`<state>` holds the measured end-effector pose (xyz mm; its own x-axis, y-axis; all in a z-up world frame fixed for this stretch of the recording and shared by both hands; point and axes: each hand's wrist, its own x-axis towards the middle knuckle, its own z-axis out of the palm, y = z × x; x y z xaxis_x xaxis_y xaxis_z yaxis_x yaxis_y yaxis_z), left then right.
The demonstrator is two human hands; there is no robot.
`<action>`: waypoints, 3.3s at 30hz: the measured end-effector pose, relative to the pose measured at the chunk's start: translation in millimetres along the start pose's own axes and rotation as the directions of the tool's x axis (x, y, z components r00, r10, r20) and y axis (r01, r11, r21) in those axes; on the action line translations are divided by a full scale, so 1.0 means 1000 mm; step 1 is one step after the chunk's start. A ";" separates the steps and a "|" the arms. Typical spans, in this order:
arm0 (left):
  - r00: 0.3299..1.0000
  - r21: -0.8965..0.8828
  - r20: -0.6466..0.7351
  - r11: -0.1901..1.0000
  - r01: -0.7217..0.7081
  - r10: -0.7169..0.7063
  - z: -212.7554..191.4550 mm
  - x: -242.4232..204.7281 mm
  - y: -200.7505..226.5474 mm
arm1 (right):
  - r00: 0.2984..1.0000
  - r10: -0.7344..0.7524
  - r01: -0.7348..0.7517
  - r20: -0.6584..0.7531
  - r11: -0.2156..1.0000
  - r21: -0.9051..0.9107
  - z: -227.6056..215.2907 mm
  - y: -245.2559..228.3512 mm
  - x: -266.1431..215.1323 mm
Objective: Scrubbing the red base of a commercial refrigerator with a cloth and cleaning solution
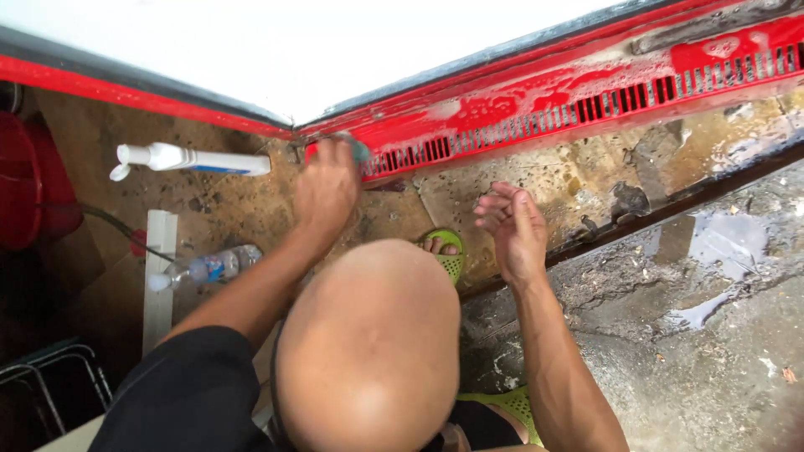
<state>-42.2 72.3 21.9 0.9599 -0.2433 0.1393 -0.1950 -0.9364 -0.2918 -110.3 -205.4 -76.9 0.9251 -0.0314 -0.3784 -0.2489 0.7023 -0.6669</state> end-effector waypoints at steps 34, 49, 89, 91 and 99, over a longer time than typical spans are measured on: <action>0.969 -0.169 -0.240 0.980 -0.101 0.058 0.003 0.004 0.001 | 0.996 -0.009 -0.001 -0.090 0.994 -0.109 -0.017 -0.007 0.001; 0.953 0.012 -0.190 0.971 -0.239 0.237 -0.022 0.082 0.111 | 0.999 -0.011 0.011 -0.046 1.000 -0.007 0.003 -0.012 -0.004; 0.948 0.089 -0.232 0.975 -0.202 0.217 -0.020 0.040 0.043 | 0.994 -0.018 0.015 -0.112 0.999 -0.028 -0.014 -0.011 -0.004; 0.953 0.164 -0.229 0.973 -0.165 0.200 -0.018 0.038 0.037 | 0.994 -0.024 0.020 -0.111 0.999 -0.034 -0.016 -0.013 -0.003; 0.895 -0.034 -0.407 0.976 -0.214 0.182 0.001 0.107 0.149 | 0.996 -0.037 0.037 -0.078 0.999 0.000 -0.009 -0.003 -0.001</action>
<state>31.8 -92.5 -7.7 0.7418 -0.4908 0.4570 -0.4025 -0.8709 -0.2820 -113.3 -213.5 -80.5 0.9084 -0.1127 -0.4026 -0.2148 0.7004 -0.6807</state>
